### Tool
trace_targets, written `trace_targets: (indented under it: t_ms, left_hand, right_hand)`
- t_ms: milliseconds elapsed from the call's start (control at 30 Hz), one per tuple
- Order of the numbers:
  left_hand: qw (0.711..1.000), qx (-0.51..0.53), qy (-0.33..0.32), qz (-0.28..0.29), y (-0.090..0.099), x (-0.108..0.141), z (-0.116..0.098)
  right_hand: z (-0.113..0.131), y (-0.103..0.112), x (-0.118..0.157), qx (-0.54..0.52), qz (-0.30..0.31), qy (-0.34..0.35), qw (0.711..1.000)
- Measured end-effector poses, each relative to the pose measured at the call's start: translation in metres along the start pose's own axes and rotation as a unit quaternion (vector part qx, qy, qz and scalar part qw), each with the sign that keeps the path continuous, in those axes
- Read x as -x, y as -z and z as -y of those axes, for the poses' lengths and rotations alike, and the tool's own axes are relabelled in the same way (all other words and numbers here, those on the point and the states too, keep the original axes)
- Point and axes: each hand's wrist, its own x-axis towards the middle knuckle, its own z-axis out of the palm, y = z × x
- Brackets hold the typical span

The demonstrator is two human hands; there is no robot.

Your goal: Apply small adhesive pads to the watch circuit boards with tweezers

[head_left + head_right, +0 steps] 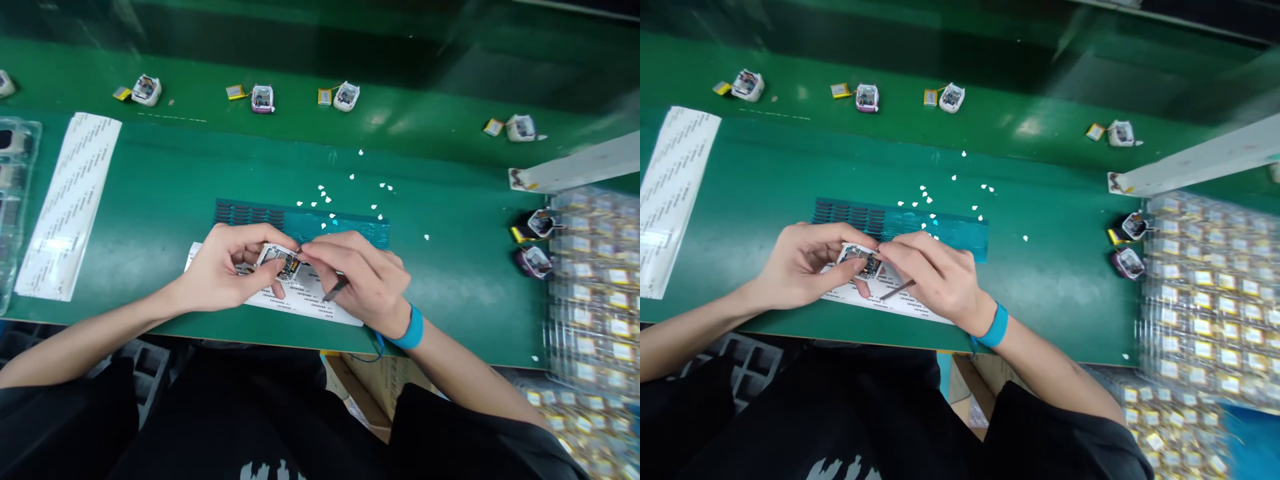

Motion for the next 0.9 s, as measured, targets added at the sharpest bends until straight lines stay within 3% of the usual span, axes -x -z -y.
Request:
trace_targets:
  t_ms: [133, 300, 500, 700, 800, 900]
  left_hand:
    - [0.998, 0.058, 0.025, 0.017, 0.002, -0.002, -0.002]
    - [0.998, 0.061, 0.022, 0.017, 0.003, -0.001, -0.003]
    - [0.998, 0.044, 0.051, 0.015, 0.001, 0.000, 0.001]
    - [0.996, 0.071, 0.061, 0.007, 0.000, -0.002, 0.002]
    - [0.996, 0.067, 0.050, 0.000, 0.000, -0.002, 0.002]
    - [0.999, -0.004, -0.001, -0.045, -0.002, 0.000, 0.006]
  right_hand:
    - [0.000, 0.007, 0.001, 0.022, 0.041, 0.043, 0.998]
    - [-0.001, 0.010, 0.000, 0.037, 0.078, 0.082, 0.993]
    - [-0.010, 0.004, 0.002, 0.004, 0.080, 0.077, 0.994]
    - [-0.015, 0.012, -0.001, -0.011, 0.117, 0.101, 0.988]
    - [-0.015, 0.012, -0.003, 0.003, 0.105, 0.111, 0.988]
    - [-0.011, 0.007, -0.005, -0.045, 0.073, 0.061, 0.994]
